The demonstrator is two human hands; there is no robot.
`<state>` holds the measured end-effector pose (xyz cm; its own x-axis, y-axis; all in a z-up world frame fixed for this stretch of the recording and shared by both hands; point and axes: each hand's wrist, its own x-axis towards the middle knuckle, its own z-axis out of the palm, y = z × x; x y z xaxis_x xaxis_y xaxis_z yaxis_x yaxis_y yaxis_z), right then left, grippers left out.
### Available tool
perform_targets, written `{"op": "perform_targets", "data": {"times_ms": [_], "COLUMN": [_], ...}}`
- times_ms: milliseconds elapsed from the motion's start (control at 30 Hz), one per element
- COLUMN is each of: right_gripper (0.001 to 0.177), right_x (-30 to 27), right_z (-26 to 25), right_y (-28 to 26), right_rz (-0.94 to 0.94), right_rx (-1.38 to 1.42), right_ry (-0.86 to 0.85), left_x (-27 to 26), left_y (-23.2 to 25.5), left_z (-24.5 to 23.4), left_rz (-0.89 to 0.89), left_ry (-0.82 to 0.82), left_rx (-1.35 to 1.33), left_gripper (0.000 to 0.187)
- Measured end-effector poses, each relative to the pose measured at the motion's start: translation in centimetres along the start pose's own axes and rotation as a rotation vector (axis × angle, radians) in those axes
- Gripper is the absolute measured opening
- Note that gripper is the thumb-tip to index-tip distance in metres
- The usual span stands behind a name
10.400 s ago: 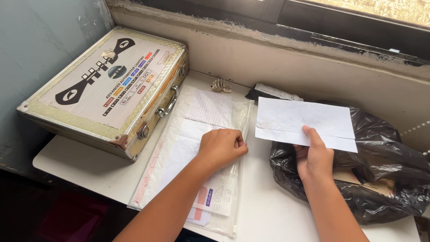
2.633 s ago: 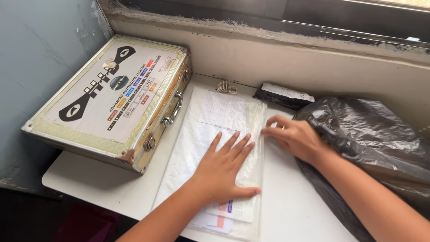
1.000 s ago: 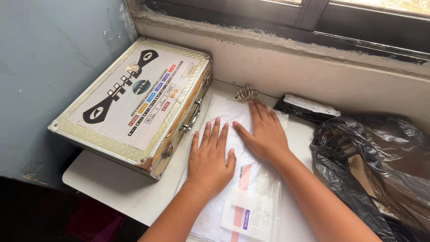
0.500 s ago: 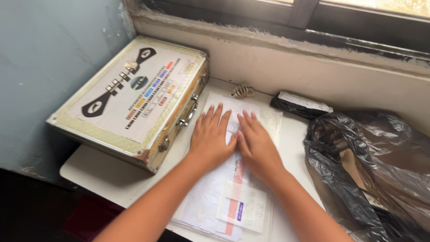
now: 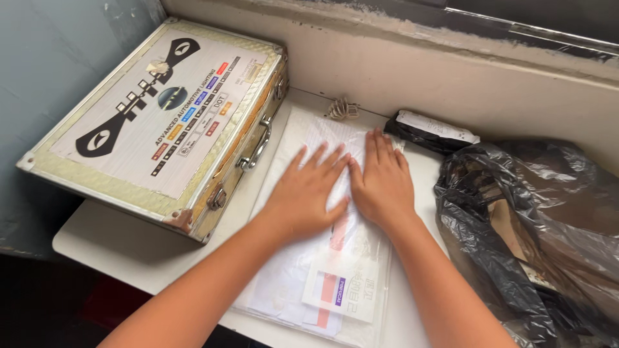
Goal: The person unpacks various stationery items from a black plastic bag and places them into a red metal tin. The items include a cardboard box, a notepad, envelopes, and small wrapped candies. The person then arranges the candies on the table.
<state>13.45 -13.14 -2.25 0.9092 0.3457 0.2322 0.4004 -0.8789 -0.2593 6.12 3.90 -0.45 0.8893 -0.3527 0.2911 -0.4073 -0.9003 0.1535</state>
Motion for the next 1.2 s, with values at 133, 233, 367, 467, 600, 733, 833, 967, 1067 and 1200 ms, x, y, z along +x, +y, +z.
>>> {"op": "perform_targets", "data": {"times_ms": [133, 233, 367, 467, 600, 733, 833, 967, 1067, 1200], "right_gripper": [0.068, 0.068, 0.07, 0.07, 0.07, 0.066, 0.058, 0.046, 0.046, 0.055], "right_x": [0.4, 0.5, 0.5, 0.6, 0.5, 0.3, -0.2, -2.5, -3.5, -4.5], "right_z": [0.6, 0.8, 0.9, 1.1, 1.2, 0.9, -0.1, -1.5, -2.2, -4.0], "right_y": [0.6, 0.9, 1.0, 1.2, 1.3, 1.5, 2.3, 3.6, 3.9, 3.3], "right_rz": [-0.027, -0.041, -0.029, -0.033, -0.042, -0.064, -0.117, -0.07, 0.014, 0.031], "right_rx": [-0.021, -0.019, -0.018, -0.017, -0.008, 0.031, 0.255, 0.769, 1.093, 1.451], "right_ry": [0.043, 0.059, 0.061, 0.06, 0.075, 0.054, 0.114, 0.251, 0.246, 0.179], "left_x": [-3.7, -6.2, -9.0, -10.3, -11.2, -11.9, -11.9, -11.8, -11.3, -9.9], "left_y": [3.0, 5.4, 8.2, 9.6, 10.0, 10.5, 10.6, 10.5, 10.4, 10.1], "left_z": [-0.5, -1.2, -1.9, -1.8, -1.9, -1.9, -1.6, -2.0, -3.2, -6.6], "left_rz": [0.051, 0.102, 0.212, 0.285, 0.321, 0.335, 0.393, 0.441, 0.345, 0.19], "left_ry": [0.014, 0.02, -0.028, -0.007, -0.031, -0.04, 0.033, 0.179, 0.204, 0.36], "left_rx": [-0.073, -0.118, -0.112, -0.062, -0.162, -0.218, -0.19, -0.301, -0.382, -0.323], "left_gripper": [0.091, 0.091, 0.084, 0.083, 0.088, 0.085, 0.072, 0.034, 0.018, 0.017]}}
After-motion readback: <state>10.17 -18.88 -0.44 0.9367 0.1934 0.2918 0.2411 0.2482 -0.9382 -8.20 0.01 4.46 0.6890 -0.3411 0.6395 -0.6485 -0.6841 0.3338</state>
